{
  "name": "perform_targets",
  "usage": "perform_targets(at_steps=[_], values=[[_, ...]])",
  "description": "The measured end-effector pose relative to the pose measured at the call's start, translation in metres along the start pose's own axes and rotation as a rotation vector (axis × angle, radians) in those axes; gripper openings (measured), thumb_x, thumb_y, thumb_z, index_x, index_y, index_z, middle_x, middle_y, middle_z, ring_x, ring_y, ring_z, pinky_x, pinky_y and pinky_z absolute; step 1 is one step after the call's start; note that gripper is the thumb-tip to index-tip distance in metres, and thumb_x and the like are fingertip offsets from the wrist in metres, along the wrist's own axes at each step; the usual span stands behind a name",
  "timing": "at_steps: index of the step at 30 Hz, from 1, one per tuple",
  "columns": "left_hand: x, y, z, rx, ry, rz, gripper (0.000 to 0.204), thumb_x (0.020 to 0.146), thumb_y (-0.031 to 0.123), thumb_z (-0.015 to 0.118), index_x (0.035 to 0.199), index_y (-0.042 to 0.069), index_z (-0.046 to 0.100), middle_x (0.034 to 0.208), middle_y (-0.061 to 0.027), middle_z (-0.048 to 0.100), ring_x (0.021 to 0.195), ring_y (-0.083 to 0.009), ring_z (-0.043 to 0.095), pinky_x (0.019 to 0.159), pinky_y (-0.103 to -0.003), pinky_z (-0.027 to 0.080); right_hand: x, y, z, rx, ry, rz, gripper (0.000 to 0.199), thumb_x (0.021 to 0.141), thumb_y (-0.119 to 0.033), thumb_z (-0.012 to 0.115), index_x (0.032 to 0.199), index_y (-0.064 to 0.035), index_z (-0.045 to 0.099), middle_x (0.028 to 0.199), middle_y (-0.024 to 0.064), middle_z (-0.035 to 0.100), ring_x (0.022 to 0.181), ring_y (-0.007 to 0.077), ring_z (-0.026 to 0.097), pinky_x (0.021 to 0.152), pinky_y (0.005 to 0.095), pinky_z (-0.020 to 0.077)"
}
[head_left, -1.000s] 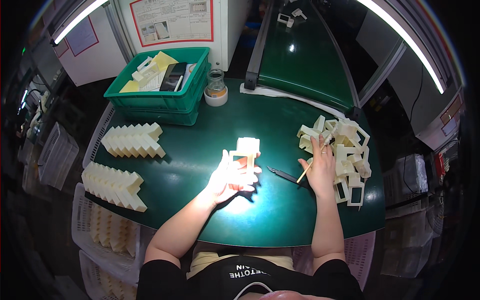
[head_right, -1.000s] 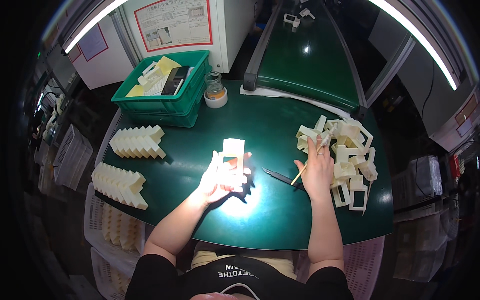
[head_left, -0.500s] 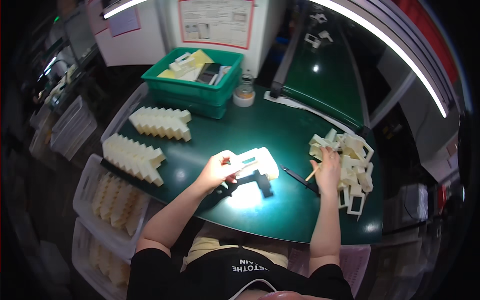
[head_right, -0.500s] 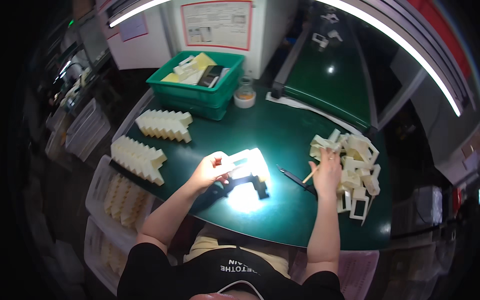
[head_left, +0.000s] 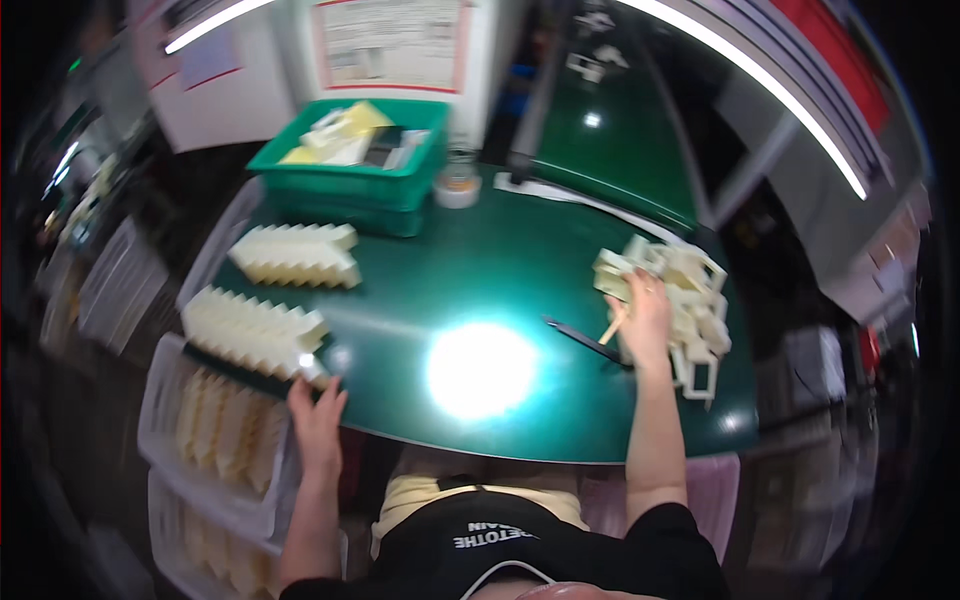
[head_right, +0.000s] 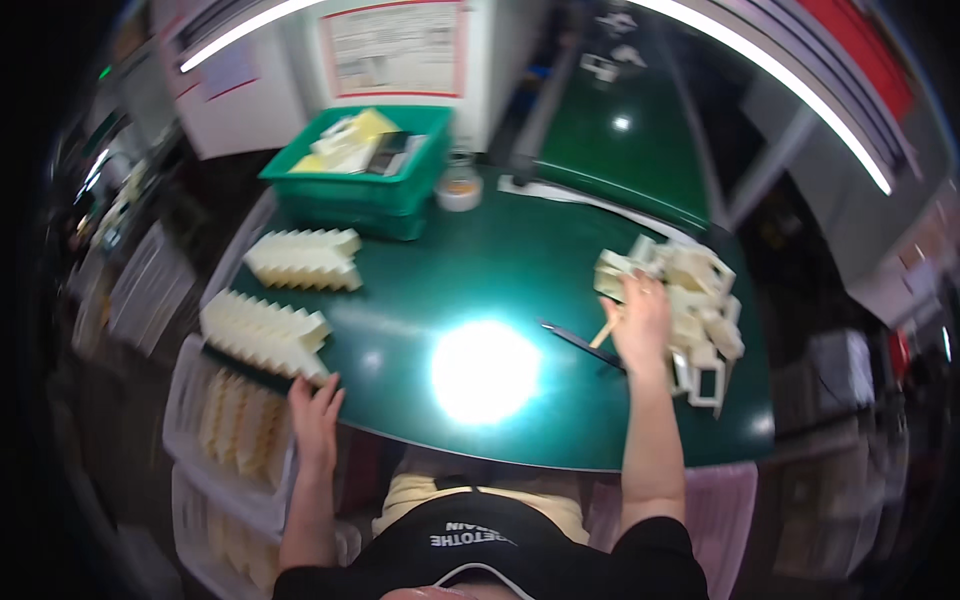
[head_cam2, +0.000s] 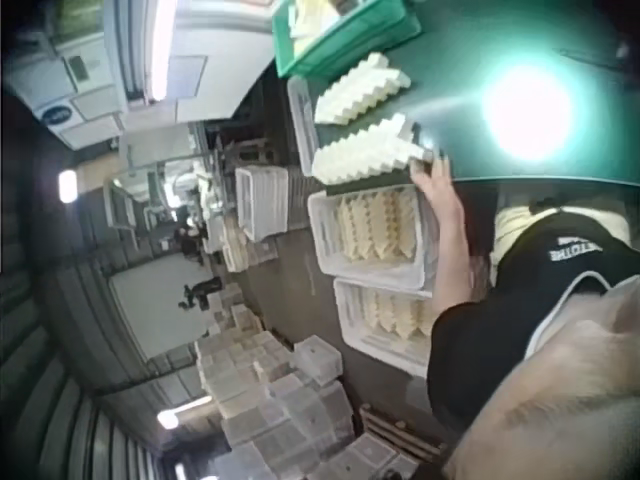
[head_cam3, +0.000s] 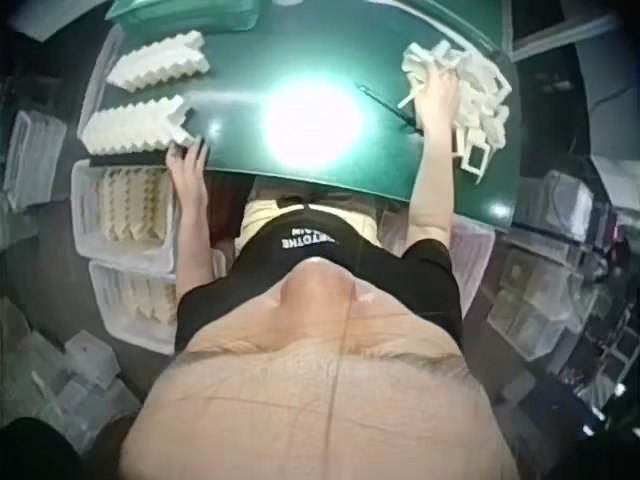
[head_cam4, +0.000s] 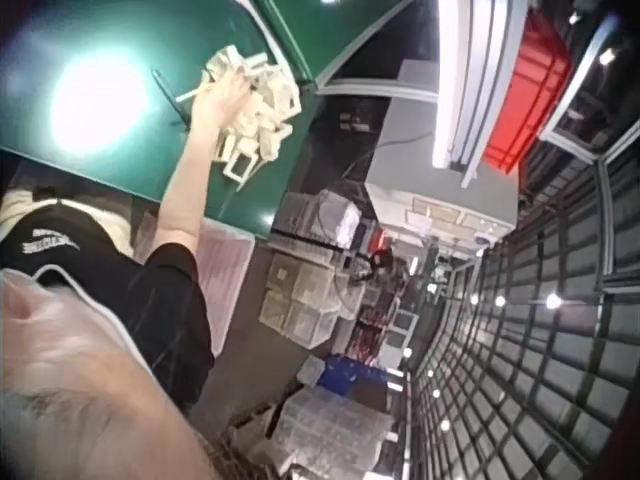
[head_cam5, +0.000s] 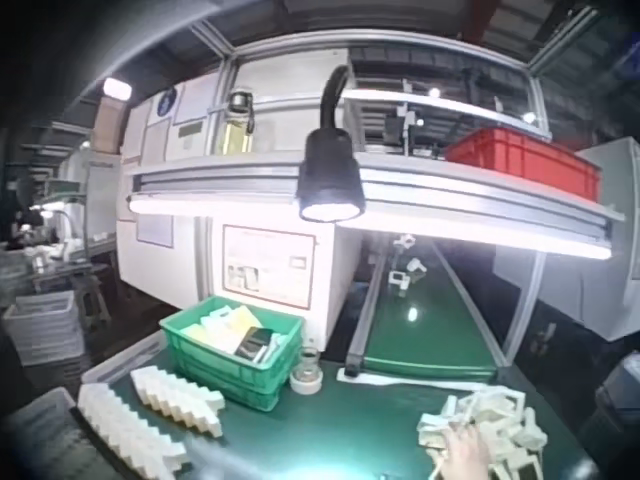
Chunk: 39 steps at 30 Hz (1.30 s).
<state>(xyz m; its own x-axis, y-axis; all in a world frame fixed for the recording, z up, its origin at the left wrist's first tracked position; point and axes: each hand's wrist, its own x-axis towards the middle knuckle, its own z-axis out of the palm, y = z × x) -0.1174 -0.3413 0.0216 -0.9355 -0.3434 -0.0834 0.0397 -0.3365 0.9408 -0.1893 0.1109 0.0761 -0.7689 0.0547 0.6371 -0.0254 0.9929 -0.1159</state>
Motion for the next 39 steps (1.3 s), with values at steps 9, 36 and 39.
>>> perform_targets(at_steps=[9, 36, 39], values=[[-0.023, 0.001, 0.031, 0.171, -0.315, 0.252, 0.027, 0.089, -0.003, 0.049, 0.115, 0.005, 0.047, 0.1, -0.0025, 0.049, 0.072, -0.0063, 0.043, 0.062, -0.019, 0.036, -0.038, 0.023, -0.07, -0.173, -0.112, 0.093, 0.047, 0.065, -0.028, 0.083, 0.103, -0.0084, 0.064, 0.102, 0.0105, 0.061, 0.099, 0.0307, 0.054, 0.084, 0.0422, 0.0434], [0.029, -0.074, 0.202, -0.664, -0.956, -0.721, 0.018, 0.091, 0.006, 0.061, 0.108, 0.001, 0.059, 0.095, -0.0085, 0.061, 0.089, -0.0203, 0.061, 0.079, -0.037, 0.054, -0.025, -0.107, -0.011, 0.757, -0.142, -0.168, 0.016, 0.076, -0.009, 0.072, 0.088, -0.0061, 0.062, 0.078, 0.0089, 0.059, 0.073, 0.0248, 0.06, 0.064, 0.0344, 0.0493], [0.036, -0.08, 0.2, -0.541, -0.931, -0.675, 0.017, 0.09, 0.01, 0.061, 0.105, 0.002, 0.06, 0.093, -0.0077, 0.059, 0.084, -0.0194, 0.06, 0.073, -0.036, 0.053, -0.022, -0.104, 0.001, 0.906, -0.182, -0.173, 0.016, 0.074, -0.007, 0.073, 0.086, -0.0065, 0.062, 0.083, 0.0079, 0.063, 0.079, 0.0242, 0.061, 0.071, 0.0326, 0.0489]])
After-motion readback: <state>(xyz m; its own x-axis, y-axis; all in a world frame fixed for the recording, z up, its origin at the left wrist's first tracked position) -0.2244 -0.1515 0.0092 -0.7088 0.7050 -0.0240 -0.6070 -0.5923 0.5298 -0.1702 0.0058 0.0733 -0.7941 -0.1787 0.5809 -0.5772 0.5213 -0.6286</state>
